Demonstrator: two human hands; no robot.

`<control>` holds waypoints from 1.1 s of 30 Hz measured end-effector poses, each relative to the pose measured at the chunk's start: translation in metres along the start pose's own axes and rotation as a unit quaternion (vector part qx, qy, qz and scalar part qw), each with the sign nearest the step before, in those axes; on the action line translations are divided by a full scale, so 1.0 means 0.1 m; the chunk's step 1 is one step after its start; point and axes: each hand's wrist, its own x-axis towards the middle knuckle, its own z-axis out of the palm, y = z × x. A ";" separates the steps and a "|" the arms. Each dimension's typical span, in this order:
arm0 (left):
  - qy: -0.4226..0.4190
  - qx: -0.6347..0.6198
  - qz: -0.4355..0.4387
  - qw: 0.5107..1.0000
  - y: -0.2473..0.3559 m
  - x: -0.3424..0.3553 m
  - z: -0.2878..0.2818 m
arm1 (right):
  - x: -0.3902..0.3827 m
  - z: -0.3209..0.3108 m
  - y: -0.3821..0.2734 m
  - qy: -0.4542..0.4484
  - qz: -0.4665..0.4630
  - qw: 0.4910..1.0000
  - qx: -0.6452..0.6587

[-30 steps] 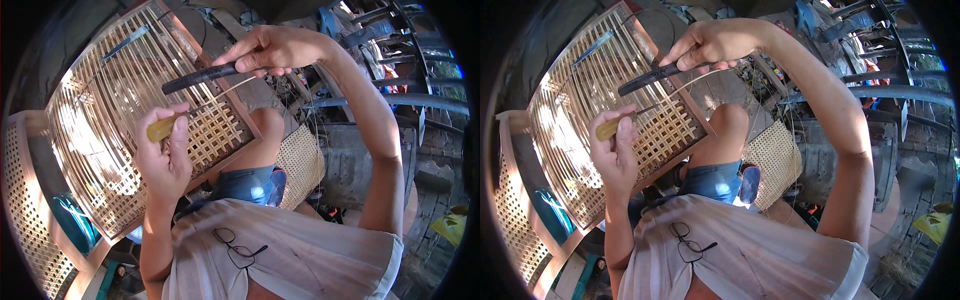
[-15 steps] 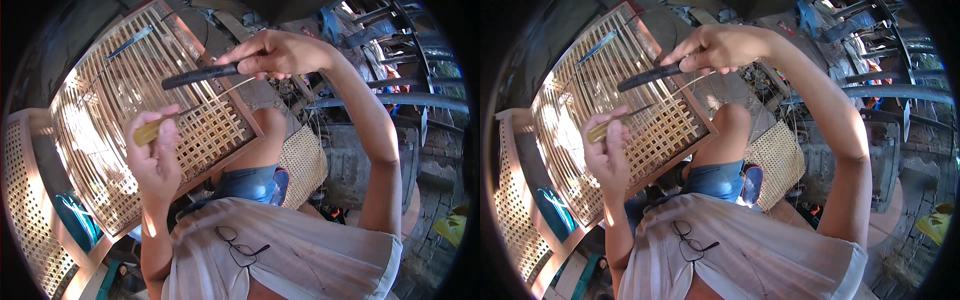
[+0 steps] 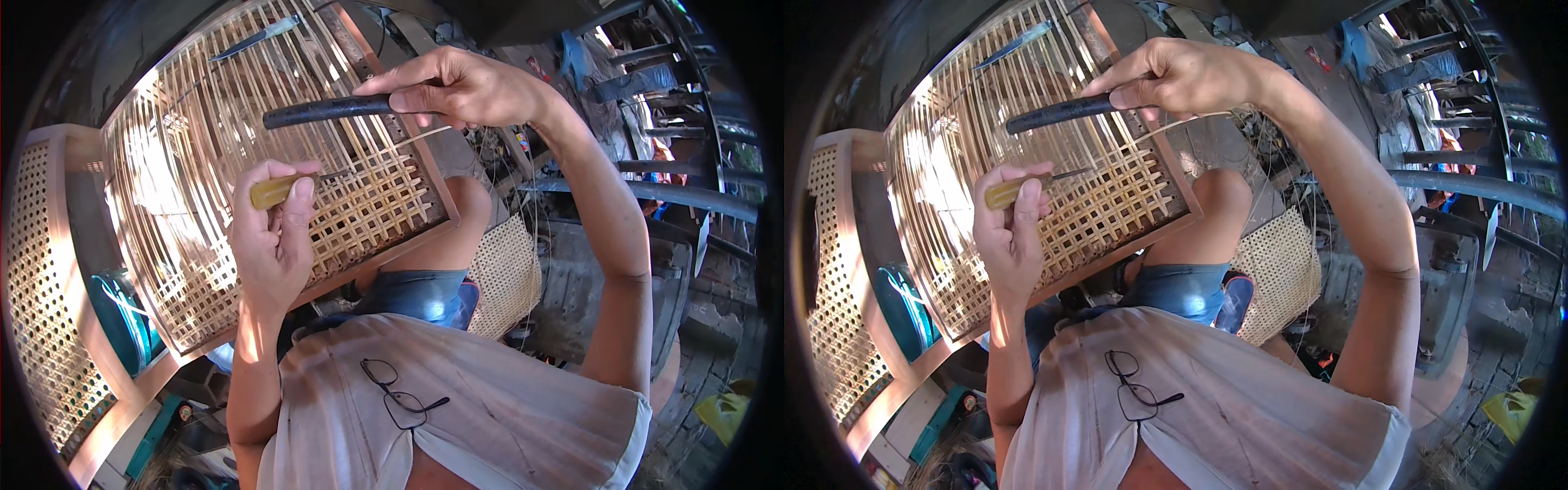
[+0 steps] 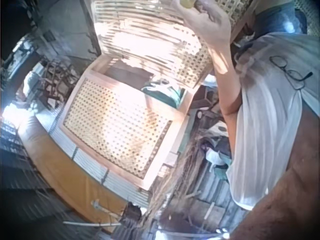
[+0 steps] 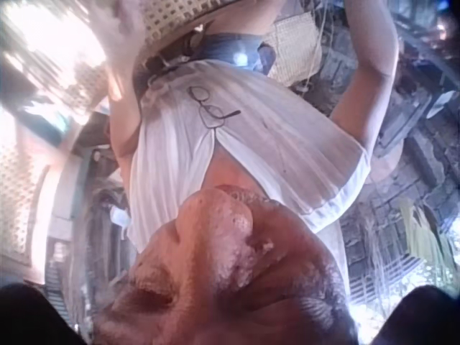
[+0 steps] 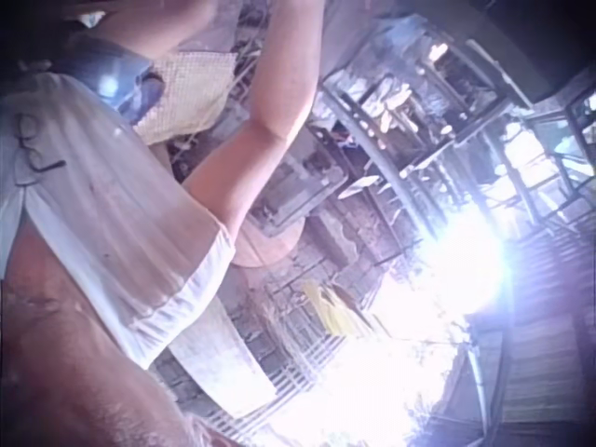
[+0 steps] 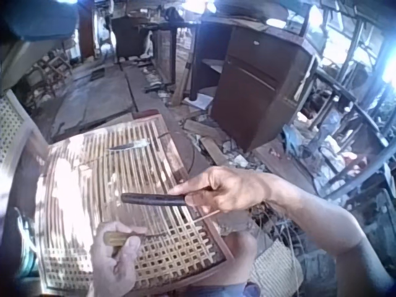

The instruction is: The person weaves rattan strips through a wooden chair frame by hand and aligns the weave using a punch tool and a hammer.

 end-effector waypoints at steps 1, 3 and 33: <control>-0.002 -0.008 0.004 1.000 0.00 -0.01 -0.01 | 0.02 0.01 0.00 0.012 -0.009 1.000 -0.006; -0.002 0.012 -0.001 1.000 0.03 0.00 -0.03 | 0.01 -0.01 0.03 0.015 0.002 1.000 0.003; -0.015 0.090 -0.003 0.996 0.10 0.03 -0.11 | 0.08 0.16 0.01 -0.004 0.004 1.000 -0.009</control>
